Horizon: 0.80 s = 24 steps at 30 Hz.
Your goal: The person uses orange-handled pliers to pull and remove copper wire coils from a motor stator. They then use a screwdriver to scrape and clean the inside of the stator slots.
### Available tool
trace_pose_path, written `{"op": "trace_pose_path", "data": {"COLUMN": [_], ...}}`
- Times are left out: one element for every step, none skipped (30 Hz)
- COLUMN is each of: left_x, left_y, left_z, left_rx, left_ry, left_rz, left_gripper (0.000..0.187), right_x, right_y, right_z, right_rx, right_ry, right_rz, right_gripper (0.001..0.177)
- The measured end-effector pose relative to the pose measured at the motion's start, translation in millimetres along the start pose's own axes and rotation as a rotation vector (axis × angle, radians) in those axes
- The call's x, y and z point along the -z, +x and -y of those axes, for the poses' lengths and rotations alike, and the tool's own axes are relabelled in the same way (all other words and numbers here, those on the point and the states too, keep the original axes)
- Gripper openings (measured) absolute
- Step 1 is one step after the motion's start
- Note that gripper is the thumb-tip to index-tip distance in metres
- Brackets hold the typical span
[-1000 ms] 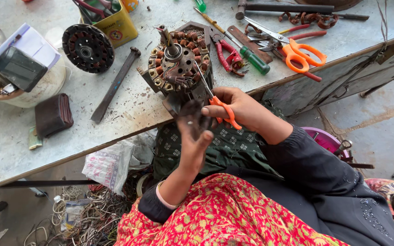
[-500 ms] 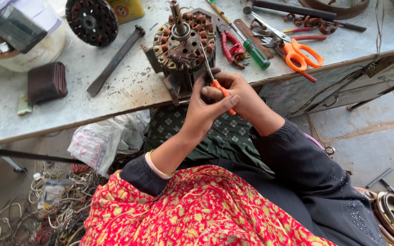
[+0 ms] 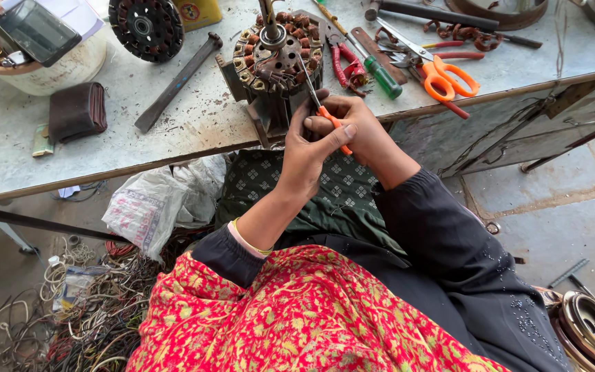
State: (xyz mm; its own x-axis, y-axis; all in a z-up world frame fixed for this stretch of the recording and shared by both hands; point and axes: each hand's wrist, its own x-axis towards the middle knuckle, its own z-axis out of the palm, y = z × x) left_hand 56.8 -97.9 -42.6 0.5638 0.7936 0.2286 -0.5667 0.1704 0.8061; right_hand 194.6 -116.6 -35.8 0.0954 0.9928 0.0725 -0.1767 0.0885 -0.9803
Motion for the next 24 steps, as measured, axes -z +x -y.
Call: {"op": "trace_pose_path", "data": {"left_x": [0,0,1,2,5,8,11,14,17,19,20,20,19,16,13,10,8,7,7,7,8,10,10,11], "left_y": [0,-1,0,1,1,3,6,8,11,13,15,16,18,18,17,16,15,13,12,12,11,10,9,9], "left_z": [1,4,5,6,7,8,8,8,7,6,4,2,0,-1,-1,-1,-2,-2,-2,-2,-2,-1,0,3], "left_rx": [-0.003,0.008,0.017,0.026,0.054,0.082,0.111,0.142,0.174,0.205,0.224,0.244,0.264,0.251,0.239,0.227,0.223,0.219,0.215,0.197,0.180,0.163,0.148,0.133], "left_ry": [-0.018,-0.017,-0.012,-0.008,0.015,0.038,0.058,0.078,0.097,0.116,0.113,0.111,0.109,0.080,0.048,0.017,0.014,0.011,0.010,0.015,0.019,0.024,0.012,0.000], "left_rz": [-0.002,-0.010,-0.020,-0.029,-0.028,-0.027,-0.025,-0.032,-0.039,-0.045,-0.044,-0.043,-0.042,-0.012,0.018,0.047,0.059,0.071,0.081,0.083,0.082,0.081,0.073,0.065], "left_gripper": [0.077,0.080,0.082,0.085,0.084,0.083,0.083,0.081,0.080,0.080,0.081,0.082,0.084,0.084,0.084,0.084,0.082,0.081,0.080,0.077,0.074,0.072,0.071,0.070], "right_x": [0,1,1,1,0,0,1,2,3,4,4,4,5,5,4,5,5,4,4,5,4,3,2,2], "right_y": [0,0,1,3,4,5,6,9,11,12,13,14,15,16,14,13,13,13,12,12,11,9,8,7], "right_z": [0,1,2,4,5,6,8,9,10,11,10,10,9,7,4,2,0,-2,-4,-5,-7,-8,-9,-9], "right_rx": [-0.003,-0.011,-0.018,-0.025,-0.059,-0.094,-0.130,-0.163,-0.198,-0.232,-0.237,-0.242,-0.248,-0.225,-0.205,-0.184,-0.146,-0.107,-0.069,-0.036,-0.004,0.027,0.042,0.057], "right_ry": [-0.010,-0.008,-0.004,0.000,-0.020,-0.041,-0.063,-0.051,-0.040,-0.029,-0.020,-0.011,-0.002,-0.021,-0.043,-0.064,-0.088,-0.112,-0.134,-0.165,-0.196,-0.226,-0.229,-0.231], "right_rz": [-0.006,0.005,0.017,0.030,0.012,-0.006,-0.025,-0.019,-0.015,-0.010,-0.013,-0.015,-0.018,-0.014,-0.010,-0.005,-0.026,-0.047,-0.066,-0.045,-0.023,0.000,0.003,0.007], "right_gripper": [0.028,0.029,0.030,0.031,0.031,0.031,0.032,0.032,0.033,0.034,0.035,0.037,0.040,0.040,0.041,0.043,0.042,0.041,0.041,0.039,0.036,0.034,0.033,0.031]}}
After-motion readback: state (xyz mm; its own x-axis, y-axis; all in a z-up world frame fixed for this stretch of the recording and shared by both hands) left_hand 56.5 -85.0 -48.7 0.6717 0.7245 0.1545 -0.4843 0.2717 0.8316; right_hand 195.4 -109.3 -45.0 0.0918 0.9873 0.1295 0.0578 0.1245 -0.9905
